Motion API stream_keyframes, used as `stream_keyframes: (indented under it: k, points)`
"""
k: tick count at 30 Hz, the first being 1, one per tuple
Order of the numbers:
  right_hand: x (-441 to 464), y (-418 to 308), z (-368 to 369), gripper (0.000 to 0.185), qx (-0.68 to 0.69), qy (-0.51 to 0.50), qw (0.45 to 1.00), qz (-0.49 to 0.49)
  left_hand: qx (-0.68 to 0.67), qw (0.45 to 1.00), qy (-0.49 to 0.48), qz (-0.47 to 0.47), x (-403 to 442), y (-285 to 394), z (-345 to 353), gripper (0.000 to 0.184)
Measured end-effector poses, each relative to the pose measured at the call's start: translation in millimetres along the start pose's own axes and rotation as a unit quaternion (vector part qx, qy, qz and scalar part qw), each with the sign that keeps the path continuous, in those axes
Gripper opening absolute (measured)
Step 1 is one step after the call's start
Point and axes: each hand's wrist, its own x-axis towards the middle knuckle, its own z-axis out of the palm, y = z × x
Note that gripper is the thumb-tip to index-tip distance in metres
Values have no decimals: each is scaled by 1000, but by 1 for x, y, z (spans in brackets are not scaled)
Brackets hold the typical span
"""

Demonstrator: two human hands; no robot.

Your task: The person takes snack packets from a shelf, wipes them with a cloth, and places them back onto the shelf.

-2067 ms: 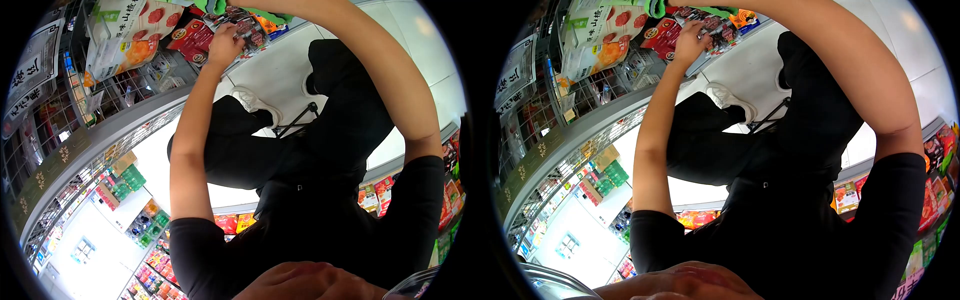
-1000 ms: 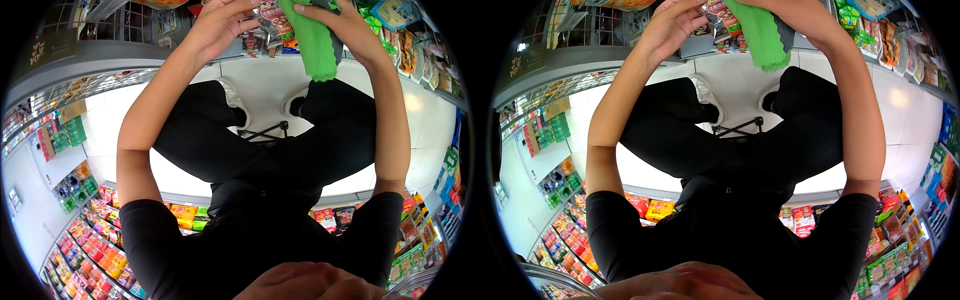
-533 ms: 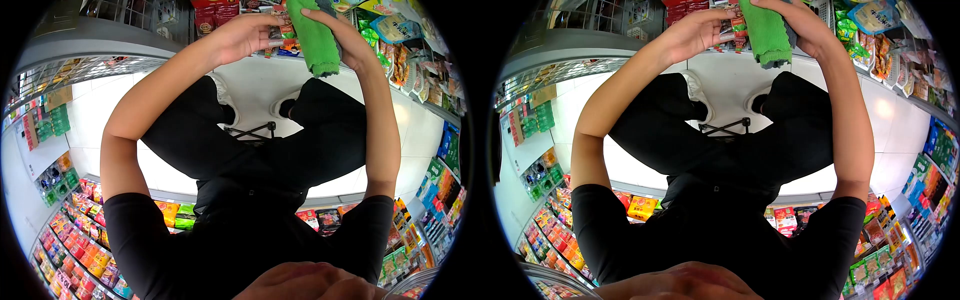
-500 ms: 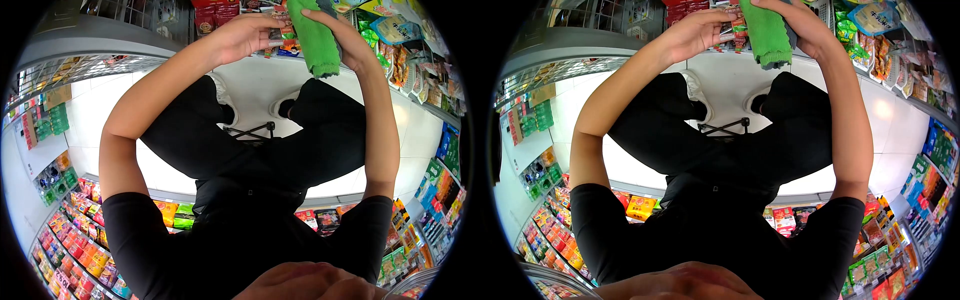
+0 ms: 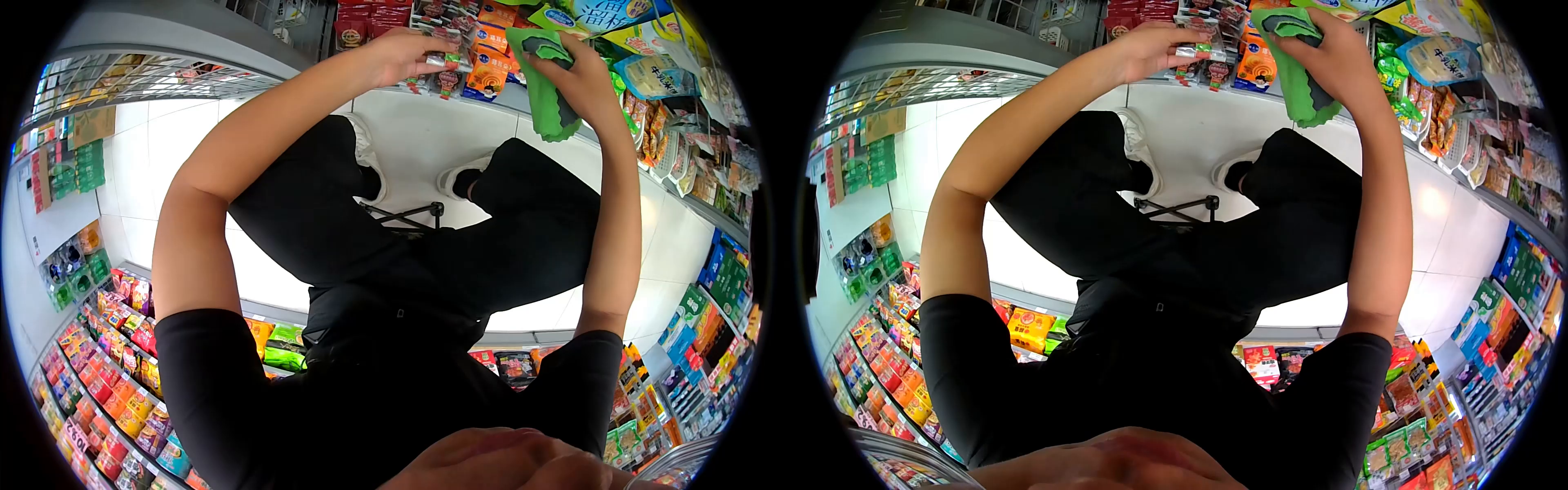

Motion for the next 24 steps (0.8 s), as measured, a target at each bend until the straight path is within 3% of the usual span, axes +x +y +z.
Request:
stream_keyframes:
  k: [5, 9, 12, 16, 18, 21, 24]
  points:
    - [-1, 2, -4, 42, -13, 0, 1000, -4, 65, 996, -53, 31, -4, 2, 9, 26]
    - [-3, 8, 0, 44, 21, 38, 997, -68, 21, 996, -61, 58, -2, -2, 11, 26]
    - [-5, 1, 2, 48, 34, 42, 996, -64, -26, 995, -79, 59, -9, 0, 20, 26]
    - [-3, -24, 9, 53, 4, 68, 981, -180, -67, 988, -127, 63, -24, 4, 31, 24]
    - [0, -29, 12, 55, -37, 85, 964, -250, -60, 980, -169, 86, -26, 4, 34, 31]
    - [-2, -38, 13, 55, -6, 69, 980, -185, -34, 976, -189, 105, -25, 5, 34, 37]
    - [-1, -43, 12, 54, -6, 35, 965, -258, -25, 974, -195, 110, -33, 10, 32, 41]
